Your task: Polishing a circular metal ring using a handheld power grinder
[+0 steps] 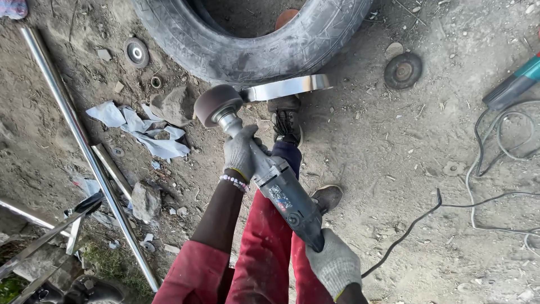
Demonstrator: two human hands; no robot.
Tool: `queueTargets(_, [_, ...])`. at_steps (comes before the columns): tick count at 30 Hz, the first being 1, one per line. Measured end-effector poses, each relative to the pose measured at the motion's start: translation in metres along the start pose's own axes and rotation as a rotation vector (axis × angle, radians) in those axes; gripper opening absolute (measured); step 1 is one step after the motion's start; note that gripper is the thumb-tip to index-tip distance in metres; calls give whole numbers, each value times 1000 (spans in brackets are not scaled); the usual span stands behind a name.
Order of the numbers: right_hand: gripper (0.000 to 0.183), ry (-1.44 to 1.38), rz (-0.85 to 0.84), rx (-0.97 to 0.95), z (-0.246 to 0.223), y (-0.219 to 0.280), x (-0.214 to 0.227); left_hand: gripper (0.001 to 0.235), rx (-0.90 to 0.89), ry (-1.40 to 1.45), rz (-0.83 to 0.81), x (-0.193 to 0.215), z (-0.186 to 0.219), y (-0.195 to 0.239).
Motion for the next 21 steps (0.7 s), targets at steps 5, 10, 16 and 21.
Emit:
queueTargets(5, [43,3,-12,-15,17,-10,-15,24,6,-63,82,7,-5,11])
queueTargets(10, [58,3,24,-92,52,-7,-26,23,-1,4,-110,-22,-7,41])
queueTargets(16, [60,-18,27,-198,42,24,-4,27,6,2,-70,-37,-5,46])
queueTargets(21, [48,-44,147,-15,29,0,-8,26,-18,32,-65,-38,16,31])
Point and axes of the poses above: each hand's wrist, its own y-axis away from the middle knuckle, its own x-axis out of the back of the hand, z = x × y, the point moved 8 cm from there along -y, towards the middle knuckle, and after that the axes turned 7 degrees about -z, right-handed, at the moved point
